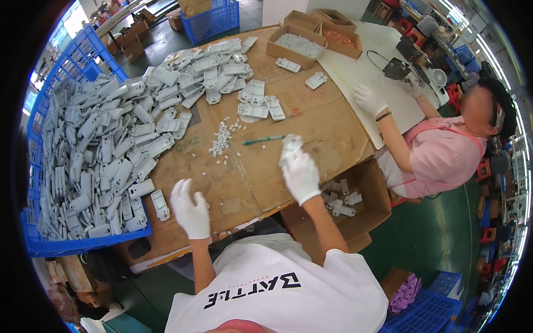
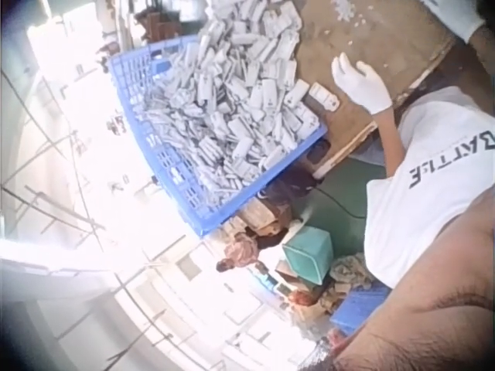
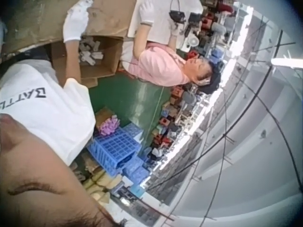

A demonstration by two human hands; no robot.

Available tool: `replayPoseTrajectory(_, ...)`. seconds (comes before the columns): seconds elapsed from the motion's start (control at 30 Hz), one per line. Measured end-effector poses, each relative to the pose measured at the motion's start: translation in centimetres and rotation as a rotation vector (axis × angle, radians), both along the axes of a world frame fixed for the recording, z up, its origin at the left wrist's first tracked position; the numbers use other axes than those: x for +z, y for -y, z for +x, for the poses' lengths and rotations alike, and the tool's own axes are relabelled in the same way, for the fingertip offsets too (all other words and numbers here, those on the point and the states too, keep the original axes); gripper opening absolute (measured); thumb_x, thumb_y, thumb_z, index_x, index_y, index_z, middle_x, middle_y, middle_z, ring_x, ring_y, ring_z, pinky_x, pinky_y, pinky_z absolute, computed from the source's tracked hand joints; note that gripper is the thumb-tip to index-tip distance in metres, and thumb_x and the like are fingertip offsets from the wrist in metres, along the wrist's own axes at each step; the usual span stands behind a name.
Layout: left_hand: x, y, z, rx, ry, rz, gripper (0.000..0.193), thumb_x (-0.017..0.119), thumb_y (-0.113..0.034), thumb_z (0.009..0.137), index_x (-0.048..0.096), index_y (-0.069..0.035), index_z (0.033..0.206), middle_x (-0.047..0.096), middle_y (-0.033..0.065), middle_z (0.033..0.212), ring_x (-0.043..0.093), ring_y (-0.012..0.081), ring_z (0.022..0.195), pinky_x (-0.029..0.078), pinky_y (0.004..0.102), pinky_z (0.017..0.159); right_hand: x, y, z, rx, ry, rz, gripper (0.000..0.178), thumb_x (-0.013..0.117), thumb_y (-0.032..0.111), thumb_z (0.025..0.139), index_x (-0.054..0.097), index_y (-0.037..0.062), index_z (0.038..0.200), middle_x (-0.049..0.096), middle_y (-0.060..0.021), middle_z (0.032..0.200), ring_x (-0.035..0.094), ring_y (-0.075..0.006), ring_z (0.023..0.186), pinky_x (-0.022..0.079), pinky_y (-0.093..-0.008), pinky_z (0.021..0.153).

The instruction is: The person picks up a remote control housing from a pile, inserts a small white component into it by hand, and places the assembly into a cardboard box.

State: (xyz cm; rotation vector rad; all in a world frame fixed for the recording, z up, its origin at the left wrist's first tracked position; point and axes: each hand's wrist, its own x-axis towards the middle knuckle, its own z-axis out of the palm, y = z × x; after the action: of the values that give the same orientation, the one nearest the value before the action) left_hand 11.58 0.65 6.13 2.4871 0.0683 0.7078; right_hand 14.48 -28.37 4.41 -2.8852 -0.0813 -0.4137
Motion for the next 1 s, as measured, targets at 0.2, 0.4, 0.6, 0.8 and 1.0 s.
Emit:
replayPoseTrajectory(0.2,-3.9,-5.2,-1.6,0.232,-0.289,0.269,0.044,0.064,-0.010,0.082,0.058,-0.001,0.125,0.049,0.0233,0.136,0.045,0.0397,0.128,0.037,0.0481,0.108,-2.3,8.2,8.8,-0.526,0.060,-0.305,0.015,0.057,0.016,0.092,0.065,0.0053,0.098,0.062,-0.0138,0.108,0.064,-0.0285,0.099,0.059,-0.0361,0.075)
replayPoseTrajectory(0.4,-5.3,-5.1,-2.1,0.267,-0.207,0.285,0.042,0.058,-0.011,0.084,0.058,0.001,0.124,0.049,0.0237,0.138,0.043,0.0417,0.130,0.035,0.0503,0.109,-0.8,8.4,17.8,-0.623,0.016,-0.431,0.020,0.053,0.016,0.094,0.062,0.0085,0.110,0.062,-0.0085,0.115,0.065,-0.0258,0.094,0.055,-0.0452,0.076)
replayPoseTrajectory(0.6,-5.5,-5.0,-1.2,0.201,-0.190,0.236,0.043,0.059,-0.010,0.083,0.058,0.000,0.125,0.049,0.0228,0.137,0.042,0.0414,0.131,0.034,0.0500,0.111,-4.4,10.8,24.5,-0.413,0.105,-0.361,0.027,0.062,0.028,0.090,0.062,0.0085,0.108,0.063,-0.0103,0.116,0.067,-0.0313,0.094,0.056,-0.0433,0.076)
replayPoseTrajectory(0.8,-5.9,-6.5,-1.8,0.165,-0.177,0.159,0.040,0.063,-0.013,0.084,0.059,-0.003,0.123,0.050,0.0166,0.138,0.042,0.0369,0.133,0.033,0.0481,0.112,-1.4,6.3,20.1,-0.402,-0.056,-0.168,0.018,0.060,0.023,0.090,0.066,0.0079,0.097,0.065,-0.0150,0.105,0.067,-0.0327,0.094,0.057,-0.0441,0.076)
replayPoseTrajectory(1.0,-4.4,-7.5,-2.1,0.109,0.037,0.195,0.027,0.058,-0.011,0.092,0.063,-0.003,0.117,0.059,0.0126,0.130,0.052,0.0314,0.124,0.031,0.0456,0.115,2.4,-6.3,6.0,0.400,0.407,0.081,0.009,0.064,0.006,0.080,0.056,0.0062,0.083,0.061,-0.0129,0.088,0.060,-0.0320,0.078,0.051,-0.0428,0.070)
